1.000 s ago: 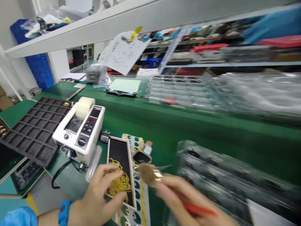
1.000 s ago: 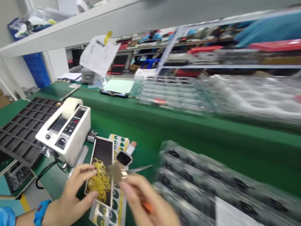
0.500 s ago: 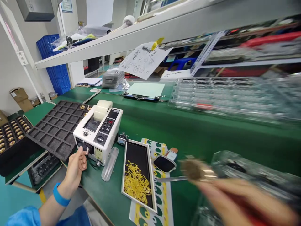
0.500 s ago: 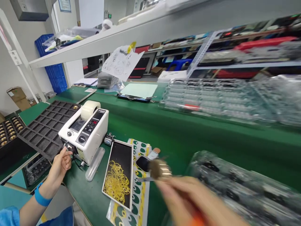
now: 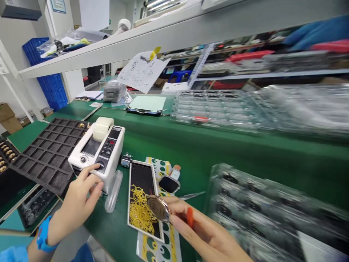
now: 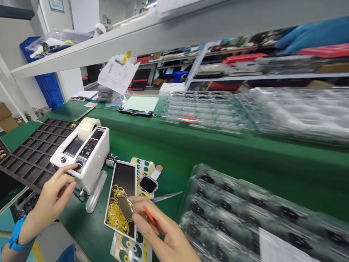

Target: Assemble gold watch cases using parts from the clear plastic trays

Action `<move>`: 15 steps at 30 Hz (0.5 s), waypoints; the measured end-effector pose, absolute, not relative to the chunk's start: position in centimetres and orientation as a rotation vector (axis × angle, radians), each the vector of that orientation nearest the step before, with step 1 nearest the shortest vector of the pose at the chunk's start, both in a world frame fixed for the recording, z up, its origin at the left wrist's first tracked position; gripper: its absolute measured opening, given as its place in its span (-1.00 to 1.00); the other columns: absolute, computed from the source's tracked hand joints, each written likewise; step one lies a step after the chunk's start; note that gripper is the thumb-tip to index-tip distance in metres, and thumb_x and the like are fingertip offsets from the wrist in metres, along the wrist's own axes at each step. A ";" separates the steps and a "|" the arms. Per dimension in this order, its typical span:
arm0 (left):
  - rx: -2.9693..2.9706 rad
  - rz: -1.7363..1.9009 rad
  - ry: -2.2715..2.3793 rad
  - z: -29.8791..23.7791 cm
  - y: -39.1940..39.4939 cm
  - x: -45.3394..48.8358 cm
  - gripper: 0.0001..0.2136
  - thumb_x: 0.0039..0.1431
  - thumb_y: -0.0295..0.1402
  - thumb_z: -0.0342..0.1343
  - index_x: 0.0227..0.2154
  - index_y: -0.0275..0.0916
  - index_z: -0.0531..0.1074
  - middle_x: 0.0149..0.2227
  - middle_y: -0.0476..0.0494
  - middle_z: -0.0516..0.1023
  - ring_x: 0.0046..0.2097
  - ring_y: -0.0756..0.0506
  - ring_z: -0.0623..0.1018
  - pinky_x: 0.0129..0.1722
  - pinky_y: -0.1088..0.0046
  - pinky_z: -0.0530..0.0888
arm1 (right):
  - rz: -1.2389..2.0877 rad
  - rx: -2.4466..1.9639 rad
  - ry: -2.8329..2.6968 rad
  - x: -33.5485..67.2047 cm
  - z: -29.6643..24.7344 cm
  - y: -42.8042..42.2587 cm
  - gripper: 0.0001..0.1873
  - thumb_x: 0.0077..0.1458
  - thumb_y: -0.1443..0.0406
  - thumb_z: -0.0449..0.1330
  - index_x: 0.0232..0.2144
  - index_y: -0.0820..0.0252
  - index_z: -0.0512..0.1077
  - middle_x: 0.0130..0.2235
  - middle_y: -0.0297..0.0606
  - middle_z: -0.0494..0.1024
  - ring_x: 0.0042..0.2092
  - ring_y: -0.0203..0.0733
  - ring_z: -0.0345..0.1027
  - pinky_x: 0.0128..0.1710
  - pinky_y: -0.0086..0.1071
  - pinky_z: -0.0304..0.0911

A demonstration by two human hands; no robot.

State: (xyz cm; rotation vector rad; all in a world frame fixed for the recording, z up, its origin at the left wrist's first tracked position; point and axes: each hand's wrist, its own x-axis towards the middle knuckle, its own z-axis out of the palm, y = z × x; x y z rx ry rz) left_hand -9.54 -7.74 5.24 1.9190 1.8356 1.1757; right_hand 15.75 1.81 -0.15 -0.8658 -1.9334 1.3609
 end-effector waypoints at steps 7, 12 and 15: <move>1.817 1.087 1.337 5.9 -4.3 -6.0 -0.78 0.30 -0.36 0.02 -0.49 -0.19 0.29 -0.39 -0.04 0.31 -0.39 -0.02 0.34 -0.46 0.46 0.20 | 1.708 -0.934 -1.604 15.8 1.2 2.4 -0.54 0.09 -0.14 0.15 -0.41 0.12 0.35 -0.42 -0.35 0.34 -0.35 -0.23 0.24 -0.28 -0.40 0.28; 1.588 0.956 1.174 3.9 -1.0 -3.2 -0.71 0.27 -0.28 0.05 -0.57 -0.22 0.30 -0.47 0.02 0.19 -0.44 -0.01 0.22 -0.47 0.44 0.14 | 1.897 -0.819 -1.427 15.7 1.5 3.1 -0.56 0.08 -0.11 0.20 -0.39 0.12 0.34 -0.43 -0.38 0.28 -0.38 -0.28 0.16 -0.26 -0.38 0.23; 1.520 0.906 1.175 2.9 -0.1 -2.8 -0.72 0.26 -0.26 0.06 -0.55 -0.23 0.33 -0.46 0.03 0.18 -0.45 0.00 0.20 -0.47 0.43 0.13 | 1.923 -0.818 -1.404 15.8 1.0 3.3 -0.56 0.10 -0.11 0.19 -0.39 0.13 0.34 -0.40 -0.37 0.29 -0.38 -0.29 0.14 -0.30 -0.40 0.18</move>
